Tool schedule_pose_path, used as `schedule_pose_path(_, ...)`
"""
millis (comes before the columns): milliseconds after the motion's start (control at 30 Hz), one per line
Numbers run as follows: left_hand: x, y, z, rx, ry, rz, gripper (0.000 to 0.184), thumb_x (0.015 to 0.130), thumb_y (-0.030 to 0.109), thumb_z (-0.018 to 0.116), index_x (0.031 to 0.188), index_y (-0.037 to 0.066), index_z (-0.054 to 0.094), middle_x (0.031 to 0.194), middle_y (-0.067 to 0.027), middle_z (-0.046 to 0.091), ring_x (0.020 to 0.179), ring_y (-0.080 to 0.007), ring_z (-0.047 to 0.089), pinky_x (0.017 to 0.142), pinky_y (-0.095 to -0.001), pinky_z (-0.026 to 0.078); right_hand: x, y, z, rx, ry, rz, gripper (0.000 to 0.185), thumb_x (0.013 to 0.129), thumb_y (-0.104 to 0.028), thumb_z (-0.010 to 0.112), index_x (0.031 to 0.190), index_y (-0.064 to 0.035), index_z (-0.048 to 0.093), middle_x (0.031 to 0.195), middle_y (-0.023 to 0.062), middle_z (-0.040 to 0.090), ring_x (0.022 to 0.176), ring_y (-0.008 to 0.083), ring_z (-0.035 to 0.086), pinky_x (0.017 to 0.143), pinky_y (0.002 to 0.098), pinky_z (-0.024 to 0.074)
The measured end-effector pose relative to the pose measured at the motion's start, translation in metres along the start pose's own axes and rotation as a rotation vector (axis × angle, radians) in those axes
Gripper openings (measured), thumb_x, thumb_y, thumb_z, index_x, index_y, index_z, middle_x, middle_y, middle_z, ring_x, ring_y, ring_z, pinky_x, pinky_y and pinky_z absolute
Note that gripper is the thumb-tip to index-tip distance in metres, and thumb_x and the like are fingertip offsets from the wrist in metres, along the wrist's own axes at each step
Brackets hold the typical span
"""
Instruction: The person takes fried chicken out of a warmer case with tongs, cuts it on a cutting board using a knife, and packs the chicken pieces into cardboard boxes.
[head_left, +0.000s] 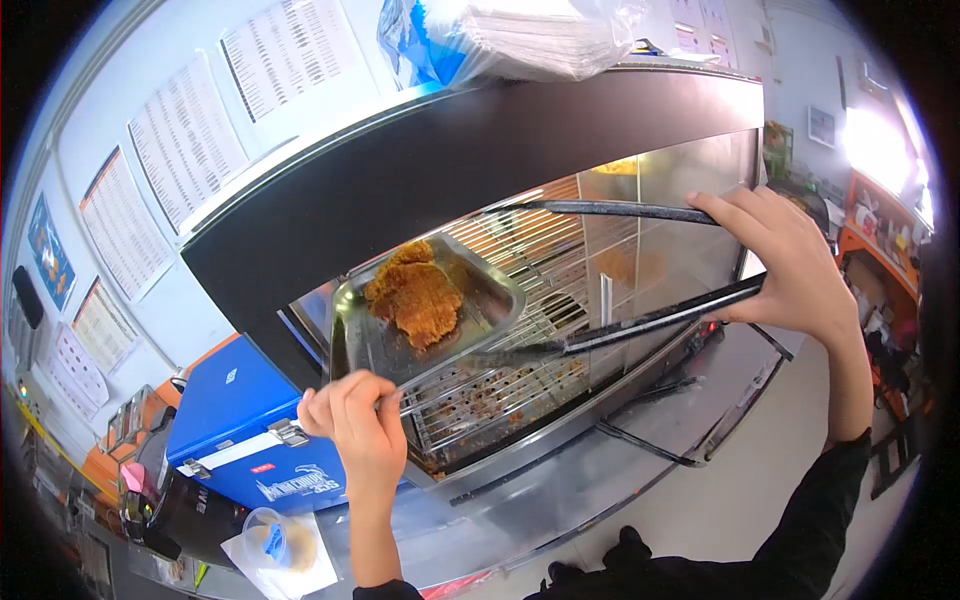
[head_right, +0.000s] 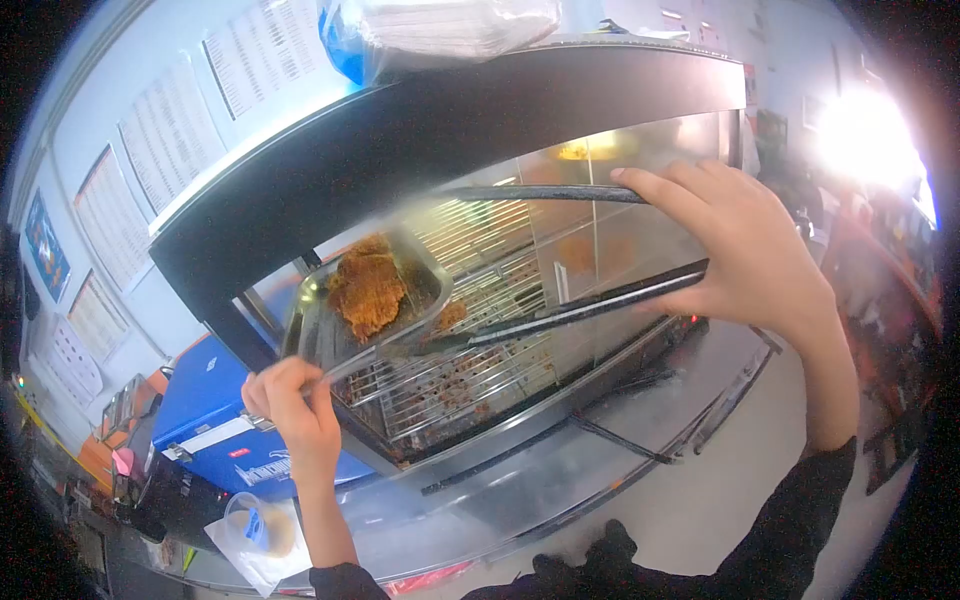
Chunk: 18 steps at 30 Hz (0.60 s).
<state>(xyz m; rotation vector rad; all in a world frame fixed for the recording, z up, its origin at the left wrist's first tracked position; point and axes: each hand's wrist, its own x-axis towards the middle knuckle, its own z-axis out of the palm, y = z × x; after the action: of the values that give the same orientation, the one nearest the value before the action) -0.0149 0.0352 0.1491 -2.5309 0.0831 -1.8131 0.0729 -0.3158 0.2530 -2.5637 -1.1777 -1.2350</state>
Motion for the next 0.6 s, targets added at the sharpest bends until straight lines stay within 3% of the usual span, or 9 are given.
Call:
schedule_pose_path(267,-0.031,-0.013,-0.019,-0.092,0.108,0.085,0.022,0.068,0.001,0.05,0.083,0.014,0.041,0.079,-0.0021,0.044,0.08,-0.0196,0.04,0.095,-0.0443,0.02,0.016,-0.003,-0.046,-0.181,0.151,-0.27,0.077,0.042,-0.033,0.076,0.111,-0.0056,0.055,0.095,0.0091,0.055,0.081,0.0255,0.049,0.069,0.0336,0.0381)
schedule_pose_path(467,-0.048,-0.002,-0.024,-0.052,0.182,0.196,0.022,0.067,0.0,0.048,0.079,0.017,0.04,0.076,-0.0012,0.043,0.078,-0.0192,0.039,0.093,-0.0413,0.023,0.022,0.005,-0.064,-0.396,0.242,-0.374,0.077,0.043,-0.032,0.073,0.113,-0.0076,0.055,0.097,0.0084,0.055,0.08,0.025,0.05,0.068,0.0324,0.0397)
schedule_pose_path(600,-0.055,-0.002,-0.026,-0.128,0.205,0.192,0.021,0.068,0.001,0.051,0.078,0.017,0.04,0.078,-0.0003,0.047,0.076,-0.0185,0.041,0.093,-0.0408,0.024,0.033,-0.006,-0.053,-0.583,0.261,-0.479,0.066,0.051,-0.03,0.069,0.112,-0.0093,0.055,0.099,0.0058,0.056,0.08,0.0225,0.05,0.069,0.0327,0.0403)
